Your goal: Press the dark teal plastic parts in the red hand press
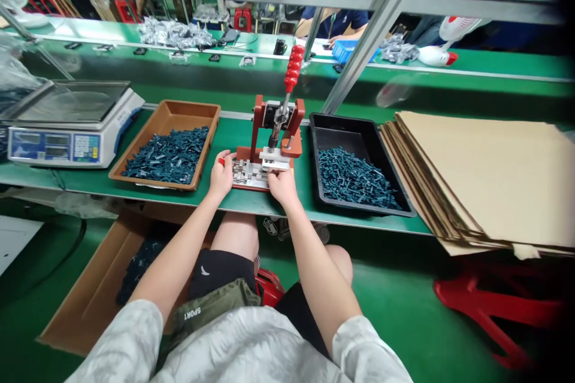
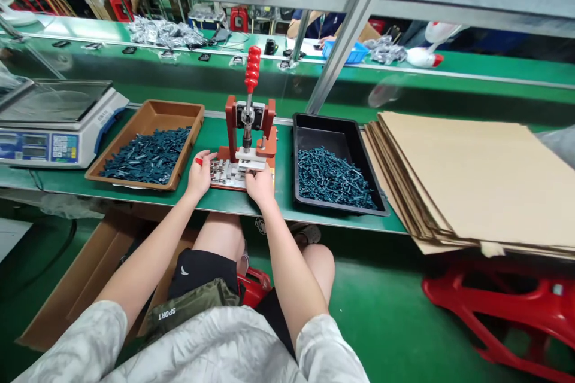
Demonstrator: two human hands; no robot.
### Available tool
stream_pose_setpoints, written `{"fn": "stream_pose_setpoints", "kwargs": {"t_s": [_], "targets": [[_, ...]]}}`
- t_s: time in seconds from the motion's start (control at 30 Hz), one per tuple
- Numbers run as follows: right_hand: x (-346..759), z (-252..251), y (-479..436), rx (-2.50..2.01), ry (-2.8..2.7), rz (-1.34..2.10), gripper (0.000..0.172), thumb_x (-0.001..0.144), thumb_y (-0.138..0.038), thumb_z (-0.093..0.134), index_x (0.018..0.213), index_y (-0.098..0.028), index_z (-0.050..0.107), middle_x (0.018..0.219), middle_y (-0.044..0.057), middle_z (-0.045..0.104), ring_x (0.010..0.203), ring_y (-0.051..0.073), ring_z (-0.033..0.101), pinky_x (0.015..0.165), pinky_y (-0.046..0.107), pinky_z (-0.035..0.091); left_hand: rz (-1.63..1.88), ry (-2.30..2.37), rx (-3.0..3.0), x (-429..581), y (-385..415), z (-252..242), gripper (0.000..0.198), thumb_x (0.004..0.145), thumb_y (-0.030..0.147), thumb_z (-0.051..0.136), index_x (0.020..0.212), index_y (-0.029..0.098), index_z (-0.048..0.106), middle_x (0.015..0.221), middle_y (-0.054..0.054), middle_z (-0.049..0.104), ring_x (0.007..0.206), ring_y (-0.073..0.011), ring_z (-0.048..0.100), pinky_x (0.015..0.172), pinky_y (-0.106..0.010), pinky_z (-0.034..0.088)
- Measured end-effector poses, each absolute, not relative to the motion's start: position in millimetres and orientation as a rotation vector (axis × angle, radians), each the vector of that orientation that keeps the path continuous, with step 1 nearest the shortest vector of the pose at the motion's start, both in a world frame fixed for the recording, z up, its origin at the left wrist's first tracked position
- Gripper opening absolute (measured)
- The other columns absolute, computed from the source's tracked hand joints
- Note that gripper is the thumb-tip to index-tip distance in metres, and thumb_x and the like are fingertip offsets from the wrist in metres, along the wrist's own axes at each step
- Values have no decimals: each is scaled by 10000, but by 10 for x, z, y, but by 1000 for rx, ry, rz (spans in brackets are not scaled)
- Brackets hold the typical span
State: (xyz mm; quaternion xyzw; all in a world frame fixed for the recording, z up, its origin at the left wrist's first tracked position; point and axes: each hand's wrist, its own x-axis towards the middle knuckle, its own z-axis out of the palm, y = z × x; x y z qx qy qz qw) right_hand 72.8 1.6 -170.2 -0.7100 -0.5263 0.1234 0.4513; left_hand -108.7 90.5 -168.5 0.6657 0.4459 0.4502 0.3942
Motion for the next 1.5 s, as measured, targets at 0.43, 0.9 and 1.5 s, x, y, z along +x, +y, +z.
{"fn": "stream_pose_setpoints", "kwargs": {"t_s": [0.43, 0.9, 1.5], "targets": [[-646, -2031, -1313, -1377, -1574, 666, 223, 934, -168, 513, 988, -275, 700, 909, 73, 667, 912, 265, 660, 828, 449, 584, 688, 1085, 1397, -2096, -1005, -2207, 504, 996, 642, 399, 1143, 233, 654, 1069, -116, 714, 893, -240, 702, 775, -405, 592], [1818, -1060, -1227, -2003, -1119, -65, 179, 897, -290, 623, 1039, -262, 727, 931, 110, 737, 800, 261, 693, 799, 451, 541, 90, 1839, 2117, -4206, -259, -2476, 339, 880, 300, 549, 1139, 137, 695, 1330, -195, 679, 1297, -345, 614, 1140, -518, 457], [2401, -1192, -1050, -2234, -1353, 379, 122, 844, -167, 656, 833, -205, 772, 862, 43, 779, 805, 179, 692, 766, 256, 483, -91, 1951, 2566, -2501, 2012, -1215, 428, 871, 453, 523, 1104, 153, 721, 1068, -135, 780, 1041, -331, 716, 925, -418, 558]]}}
